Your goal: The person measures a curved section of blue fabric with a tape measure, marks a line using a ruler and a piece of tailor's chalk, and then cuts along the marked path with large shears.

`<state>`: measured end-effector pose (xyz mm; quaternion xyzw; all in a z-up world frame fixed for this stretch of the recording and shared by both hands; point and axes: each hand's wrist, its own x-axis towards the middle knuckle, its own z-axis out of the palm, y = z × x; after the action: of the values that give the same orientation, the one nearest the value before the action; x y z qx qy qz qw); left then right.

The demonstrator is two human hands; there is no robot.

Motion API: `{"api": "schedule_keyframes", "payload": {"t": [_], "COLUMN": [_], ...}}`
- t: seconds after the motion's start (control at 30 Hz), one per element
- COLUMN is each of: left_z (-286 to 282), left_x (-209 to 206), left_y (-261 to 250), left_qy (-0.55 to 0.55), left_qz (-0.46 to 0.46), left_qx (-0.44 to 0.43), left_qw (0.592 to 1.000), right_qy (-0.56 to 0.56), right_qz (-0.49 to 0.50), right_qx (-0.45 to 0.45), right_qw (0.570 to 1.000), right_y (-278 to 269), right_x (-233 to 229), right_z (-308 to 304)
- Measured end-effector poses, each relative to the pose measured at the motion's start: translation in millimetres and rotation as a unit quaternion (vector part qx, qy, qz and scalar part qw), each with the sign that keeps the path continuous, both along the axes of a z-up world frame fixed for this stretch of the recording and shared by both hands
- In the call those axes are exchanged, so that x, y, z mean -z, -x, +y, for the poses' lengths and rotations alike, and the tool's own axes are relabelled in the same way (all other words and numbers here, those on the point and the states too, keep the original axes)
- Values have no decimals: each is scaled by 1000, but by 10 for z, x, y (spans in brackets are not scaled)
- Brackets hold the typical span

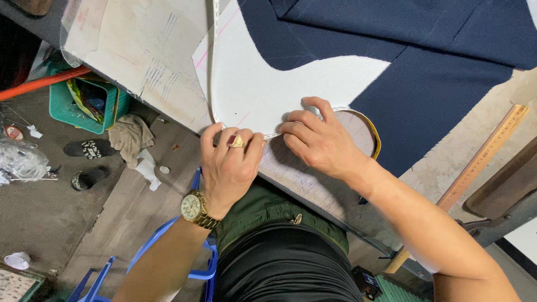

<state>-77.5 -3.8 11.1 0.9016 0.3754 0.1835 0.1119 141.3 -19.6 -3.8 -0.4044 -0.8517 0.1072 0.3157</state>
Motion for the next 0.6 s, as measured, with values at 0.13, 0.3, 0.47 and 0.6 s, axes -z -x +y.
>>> {"api": "schedule_keyframes", "payload": {"t": [0.13, 0.3, 0.47, 0.6], "left_z": [53, 100, 154, 166], "left_x": [-4, -26, -66, -31], "left_y": [169, 180, 158, 181], "left_qy": [-32, -48, -63, -54], "left_qz": [-4, -11, -10, -17], "left_qx": [4, 8, 17, 43], "left_qw": [999, 999, 998, 997], "right_qy": [0, 4, 7, 5], "right_qz": [-7, -6, -11, -17], "right_qx": [3, 4, 5, 17], "right_qw": [1000, 1000, 1000, 1000], "right_y": [7, 13, 12, 15], "right_x": [-25, -32, -38, -15], "right_z": [14, 17, 9, -47]}}
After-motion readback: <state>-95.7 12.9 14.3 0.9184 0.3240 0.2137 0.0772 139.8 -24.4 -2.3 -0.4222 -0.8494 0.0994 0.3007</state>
